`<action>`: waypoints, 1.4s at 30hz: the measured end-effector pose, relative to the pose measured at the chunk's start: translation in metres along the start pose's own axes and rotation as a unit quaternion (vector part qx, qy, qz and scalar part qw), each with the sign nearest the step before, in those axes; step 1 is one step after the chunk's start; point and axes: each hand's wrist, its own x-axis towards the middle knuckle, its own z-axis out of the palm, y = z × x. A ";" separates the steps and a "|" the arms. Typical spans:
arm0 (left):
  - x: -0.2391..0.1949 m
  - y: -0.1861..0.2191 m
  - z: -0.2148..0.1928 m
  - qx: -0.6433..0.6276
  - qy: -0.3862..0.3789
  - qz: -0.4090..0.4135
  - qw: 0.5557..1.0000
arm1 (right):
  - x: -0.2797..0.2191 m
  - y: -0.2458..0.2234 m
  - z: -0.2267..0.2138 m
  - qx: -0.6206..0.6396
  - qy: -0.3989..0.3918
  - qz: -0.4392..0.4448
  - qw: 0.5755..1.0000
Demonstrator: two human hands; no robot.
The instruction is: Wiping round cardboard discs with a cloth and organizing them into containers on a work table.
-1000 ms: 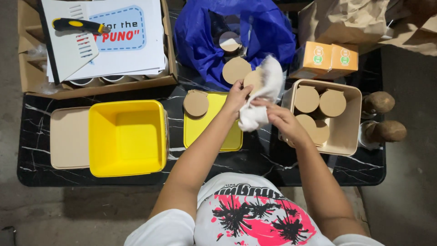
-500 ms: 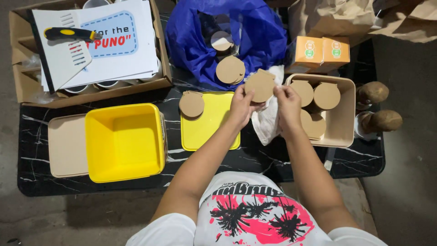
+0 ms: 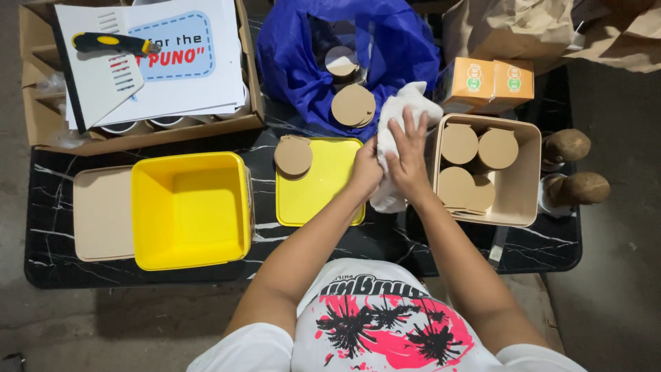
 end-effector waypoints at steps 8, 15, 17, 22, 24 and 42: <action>-0.029 0.027 0.005 0.169 -0.078 -0.027 0.982 | 0.018 0.027 0.000 -0.057 0.109 0.139 0.983; -0.024 0.007 0.004 0.151 -0.065 -0.003 0.986 | 0.018 0.045 0.010 0.157 0.224 0.253 0.928; -0.024 0.014 0.003 0.166 -0.069 0.016 0.984 | 0.017 0.033 0.011 -0.014 0.220 0.132 0.966; -0.031 0.009 -0.002 0.223 -0.068 -0.005 0.972 | 0.004 0.064 0.016 -0.165 0.171 0.056 0.970; -0.020 -0.011 -0.008 0.213 -0.038 -0.037 0.976 | 0.014 0.095 0.020 0.164 0.182 0.291 0.925; -0.017 0.054 -0.020 0.444 -0.034 0.118 0.887 | 0.007 0.042 0.020 0.318 0.316 0.291 0.845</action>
